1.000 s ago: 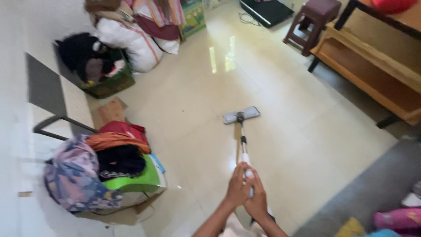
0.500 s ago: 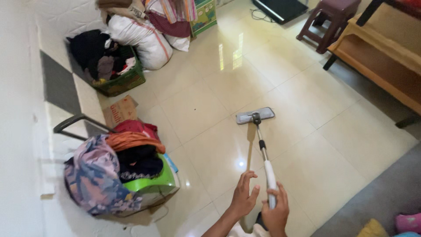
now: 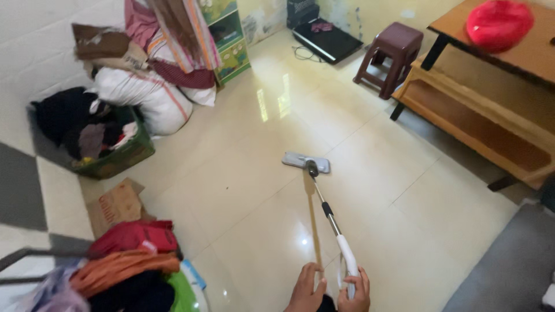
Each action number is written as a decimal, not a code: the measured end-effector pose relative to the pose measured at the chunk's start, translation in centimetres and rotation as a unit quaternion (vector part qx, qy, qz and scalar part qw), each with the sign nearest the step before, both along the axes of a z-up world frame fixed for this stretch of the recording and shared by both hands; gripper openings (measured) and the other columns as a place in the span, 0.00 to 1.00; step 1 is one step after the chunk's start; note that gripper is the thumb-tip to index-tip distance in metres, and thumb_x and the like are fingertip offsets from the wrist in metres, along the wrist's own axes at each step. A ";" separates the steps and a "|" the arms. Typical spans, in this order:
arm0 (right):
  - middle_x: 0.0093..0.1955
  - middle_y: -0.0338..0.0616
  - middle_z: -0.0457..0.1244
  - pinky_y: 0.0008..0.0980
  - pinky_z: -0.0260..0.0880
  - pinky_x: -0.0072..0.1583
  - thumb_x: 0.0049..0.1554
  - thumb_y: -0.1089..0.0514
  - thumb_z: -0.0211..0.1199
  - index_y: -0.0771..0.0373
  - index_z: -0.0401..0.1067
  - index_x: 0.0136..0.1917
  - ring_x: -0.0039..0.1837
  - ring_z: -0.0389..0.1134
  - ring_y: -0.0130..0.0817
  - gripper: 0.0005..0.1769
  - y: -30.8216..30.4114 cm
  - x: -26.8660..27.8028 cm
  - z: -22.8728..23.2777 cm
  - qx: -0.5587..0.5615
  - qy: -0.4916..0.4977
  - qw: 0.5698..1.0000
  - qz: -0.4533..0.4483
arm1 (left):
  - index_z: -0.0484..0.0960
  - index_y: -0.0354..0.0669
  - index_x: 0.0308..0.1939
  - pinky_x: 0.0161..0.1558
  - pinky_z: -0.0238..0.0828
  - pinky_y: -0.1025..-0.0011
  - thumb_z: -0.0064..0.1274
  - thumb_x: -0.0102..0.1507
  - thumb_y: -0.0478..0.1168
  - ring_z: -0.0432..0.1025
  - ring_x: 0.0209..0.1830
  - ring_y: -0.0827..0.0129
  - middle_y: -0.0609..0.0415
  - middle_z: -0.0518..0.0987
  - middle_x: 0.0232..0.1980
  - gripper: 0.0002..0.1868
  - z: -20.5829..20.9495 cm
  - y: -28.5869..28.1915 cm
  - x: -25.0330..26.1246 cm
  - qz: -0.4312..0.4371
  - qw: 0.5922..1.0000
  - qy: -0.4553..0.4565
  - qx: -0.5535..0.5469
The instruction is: The person cleans the floor using a spray mop, moving it back and forth across the tiles throughout the room.
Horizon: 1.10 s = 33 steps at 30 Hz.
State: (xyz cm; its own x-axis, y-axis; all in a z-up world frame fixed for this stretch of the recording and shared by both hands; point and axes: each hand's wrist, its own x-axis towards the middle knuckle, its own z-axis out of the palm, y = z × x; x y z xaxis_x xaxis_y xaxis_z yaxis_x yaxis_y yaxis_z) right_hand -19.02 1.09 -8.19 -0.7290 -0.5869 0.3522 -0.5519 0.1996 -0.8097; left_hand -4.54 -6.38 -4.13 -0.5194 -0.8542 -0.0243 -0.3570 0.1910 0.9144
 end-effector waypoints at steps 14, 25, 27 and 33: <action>0.72 0.59 0.57 0.40 0.76 0.50 0.40 0.77 0.61 0.60 0.73 0.45 0.66 0.66 0.57 0.20 -18.9 -9.6 7.5 0.051 -0.039 0.983 0.170 | 0.68 0.39 0.60 0.62 0.66 0.58 0.50 0.67 0.42 0.69 0.61 0.45 0.39 0.69 0.60 0.20 5.5 -20.7 -13.5 0.062 0.998 0.017 0.020; 0.71 0.52 0.61 0.40 0.77 0.48 0.41 0.74 0.58 0.56 0.73 0.43 0.57 0.73 0.47 0.18 -32.4 -13.4 7.7 0.084 0.015 0.980 0.181 | 0.69 0.39 0.60 0.64 0.65 0.57 0.52 0.66 0.45 0.67 0.64 0.44 0.38 0.70 0.61 0.22 -0.9 -36.3 -17.1 0.009 0.999 -0.031 0.019; 0.70 0.54 0.62 0.42 0.74 0.48 0.40 0.73 0.59 0.56 0.71 0.42 0.62 0.70 0.53 0.18 -36.1 -14.9 8.3 0.059 0.107 0.973 0.194 | 0.70 0.39 0.60 0.64 0.63 0.55 0.53 0.66 0.45 0.66 0.64 0.43 0.37 0.69 0.61 0.22 0.1 -40.2 -18.1 -0.009 0.999 -0.036 0.007; 0.72 0.52 0.60 0.41 0.74 0.48 0.44 0.72 0.61 0.59 0.69 0.42 0.54 0.72 0.50 0.13 -49.0 -14.5 9.6 0.154 0.007 0.977 0.145 | 0.69 0.39 0.62 0.65 0.61 0.52 0.54 0.66 0.45 0.63 0.66 0.38 0.34 0.65 0.65 0.24 4.1 -53.1 -18.5 -0.057 0.998 0.015 -0.030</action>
